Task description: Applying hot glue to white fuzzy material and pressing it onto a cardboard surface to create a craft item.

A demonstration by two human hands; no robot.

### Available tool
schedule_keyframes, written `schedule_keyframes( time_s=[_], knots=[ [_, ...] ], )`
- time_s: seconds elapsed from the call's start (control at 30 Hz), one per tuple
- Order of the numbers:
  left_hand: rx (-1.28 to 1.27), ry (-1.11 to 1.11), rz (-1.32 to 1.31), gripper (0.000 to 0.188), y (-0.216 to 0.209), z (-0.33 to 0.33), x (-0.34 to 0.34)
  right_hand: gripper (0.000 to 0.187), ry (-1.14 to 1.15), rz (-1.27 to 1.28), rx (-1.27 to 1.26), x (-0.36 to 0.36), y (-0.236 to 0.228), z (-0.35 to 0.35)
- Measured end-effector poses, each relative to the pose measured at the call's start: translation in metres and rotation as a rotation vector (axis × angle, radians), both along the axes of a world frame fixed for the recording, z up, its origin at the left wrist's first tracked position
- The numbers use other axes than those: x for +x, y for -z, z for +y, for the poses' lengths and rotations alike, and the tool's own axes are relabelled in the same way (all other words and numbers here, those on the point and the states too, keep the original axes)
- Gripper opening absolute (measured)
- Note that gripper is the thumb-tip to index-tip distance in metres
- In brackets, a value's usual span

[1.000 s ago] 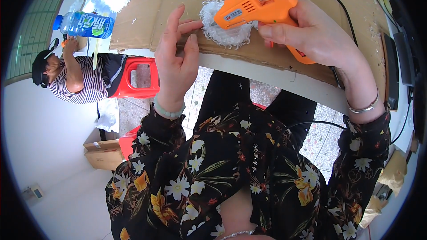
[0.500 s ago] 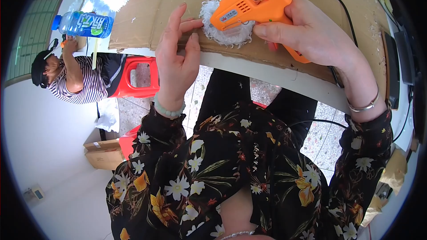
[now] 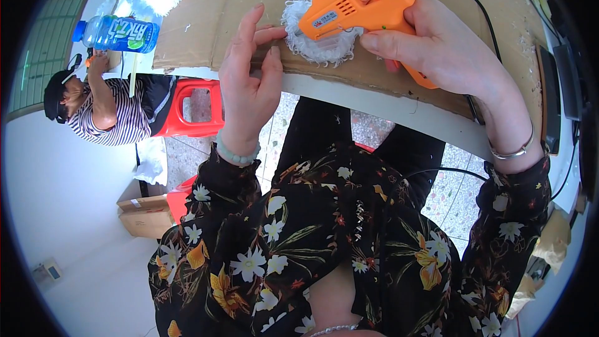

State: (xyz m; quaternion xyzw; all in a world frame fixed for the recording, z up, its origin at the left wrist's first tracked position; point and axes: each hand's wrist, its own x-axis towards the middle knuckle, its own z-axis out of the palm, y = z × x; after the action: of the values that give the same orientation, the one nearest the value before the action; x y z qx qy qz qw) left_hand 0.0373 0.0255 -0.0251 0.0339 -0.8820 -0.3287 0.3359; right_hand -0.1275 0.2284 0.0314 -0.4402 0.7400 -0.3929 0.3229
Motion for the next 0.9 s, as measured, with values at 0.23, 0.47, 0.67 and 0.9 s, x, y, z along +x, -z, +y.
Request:
schedule_keyframes(
  time_s=[0.23, 0.47, 0.67, 0.9],
  knots=[
    [0.015, 0.006, -0.008, 0.051, -0.002, 0.001, -0.001, 0.034, 0.081, -0.230, -0.257, -0.005, 0.009, 0.011],
    [-0.025, -0.037, -0.019, 0.051, -0.004, 0.004, 0.003, 0.034, 0.156, -0.314, -0.342, -0.012, 0.003, 0.009],
    [-0.113, -0.027, 0.005, 0.052, -0.004, 0.009, 0.002, 0.034, 0.081, -0.402, -0.364, -0.027, 0.011, 0.009],
    [-0.526, 0.011, -0.053, 0.052, -0.019, 0.014, -0.004, 0.024, 0.525, -0.718, -0.455, -0.006, -0.012, -0.002]
  ],
)
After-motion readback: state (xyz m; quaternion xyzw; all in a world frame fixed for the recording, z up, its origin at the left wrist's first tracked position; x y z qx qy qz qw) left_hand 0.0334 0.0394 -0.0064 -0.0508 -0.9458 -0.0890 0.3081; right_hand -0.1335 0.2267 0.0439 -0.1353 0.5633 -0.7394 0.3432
